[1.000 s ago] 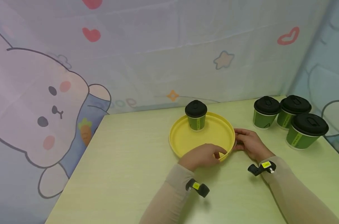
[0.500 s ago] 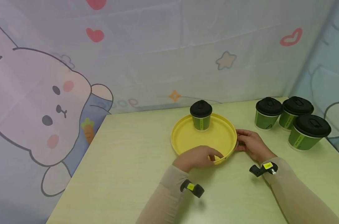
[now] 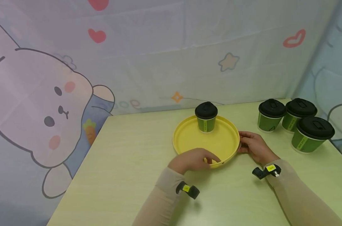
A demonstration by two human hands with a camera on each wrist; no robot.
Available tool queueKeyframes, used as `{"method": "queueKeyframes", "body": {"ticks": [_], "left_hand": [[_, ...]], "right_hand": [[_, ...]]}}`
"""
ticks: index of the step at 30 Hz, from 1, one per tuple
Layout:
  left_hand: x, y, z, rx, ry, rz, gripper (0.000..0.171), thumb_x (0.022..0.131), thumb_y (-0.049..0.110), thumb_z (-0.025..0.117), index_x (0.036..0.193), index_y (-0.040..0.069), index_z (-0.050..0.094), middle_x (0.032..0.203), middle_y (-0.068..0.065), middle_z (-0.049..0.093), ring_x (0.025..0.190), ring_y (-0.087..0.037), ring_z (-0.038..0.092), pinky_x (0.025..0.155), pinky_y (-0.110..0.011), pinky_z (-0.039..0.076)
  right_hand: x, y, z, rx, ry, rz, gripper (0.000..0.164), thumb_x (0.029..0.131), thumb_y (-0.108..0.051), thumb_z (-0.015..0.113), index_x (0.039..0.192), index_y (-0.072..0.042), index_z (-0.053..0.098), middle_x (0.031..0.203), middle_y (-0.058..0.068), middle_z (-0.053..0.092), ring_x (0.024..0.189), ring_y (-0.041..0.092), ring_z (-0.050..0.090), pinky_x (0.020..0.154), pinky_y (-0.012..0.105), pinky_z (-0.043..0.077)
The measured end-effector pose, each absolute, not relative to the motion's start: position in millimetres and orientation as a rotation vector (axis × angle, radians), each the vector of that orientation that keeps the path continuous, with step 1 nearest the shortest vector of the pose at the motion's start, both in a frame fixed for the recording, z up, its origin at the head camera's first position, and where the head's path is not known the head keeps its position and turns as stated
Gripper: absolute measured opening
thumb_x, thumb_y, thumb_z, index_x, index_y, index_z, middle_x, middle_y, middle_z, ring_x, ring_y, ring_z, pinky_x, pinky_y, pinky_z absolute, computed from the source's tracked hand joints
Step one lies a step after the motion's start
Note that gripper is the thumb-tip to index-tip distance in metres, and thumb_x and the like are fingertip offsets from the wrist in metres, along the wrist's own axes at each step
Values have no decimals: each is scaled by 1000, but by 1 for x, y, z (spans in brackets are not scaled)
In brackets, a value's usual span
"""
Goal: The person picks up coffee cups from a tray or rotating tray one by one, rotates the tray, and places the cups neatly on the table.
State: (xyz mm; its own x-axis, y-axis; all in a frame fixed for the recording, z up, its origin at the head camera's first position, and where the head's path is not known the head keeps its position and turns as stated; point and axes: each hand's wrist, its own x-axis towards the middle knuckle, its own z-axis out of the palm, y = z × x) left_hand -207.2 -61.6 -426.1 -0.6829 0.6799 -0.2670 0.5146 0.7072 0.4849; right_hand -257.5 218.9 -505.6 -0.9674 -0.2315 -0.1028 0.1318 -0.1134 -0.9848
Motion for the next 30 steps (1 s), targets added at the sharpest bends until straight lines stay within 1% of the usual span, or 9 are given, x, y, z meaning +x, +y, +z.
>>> {"method": "queueKeyframes", "body": {"ticks": [16, 23, 30], "left_hand": [[-206, -77, -424, 960, 2483, 538, 34, 98, 12, 64, 128, 28, 71, 101, 9, 65, 90, -4, 57, 82, -19, 45], [-206, -83, -423, 972, 2490, 542, 35, 97, 10, 63, 126, 28, 73, 100, 9, 66, 90, -5, 57, 83, -19, 46], [-210, -86, -426, 970, 2484, 532, 36, 97, 9, 64, 125, 30, 73, 100, 11, 65, 90, -5, 57, 82, -20, 46]], "right_hand": [[-257, 219, -506, -111, 1899, -2185, 52, 106, -7, 45, 151, 13, 28, 107, -4, 66, 79, 11, 67, 69, 28, 59], [-256, 218, -506, -112, 1910, -2182, 53, 106, -9, 48, 150, 14, 29, 106, -3, 66, 79, 11, 67, 69, 28, 59], [-257, 219, -507, -118, 1918, -2181, 52, 106, -9, 47, 150, 14, 30, 106, -3, 66, 79, 11, 67, 69, 28, 59]]}}
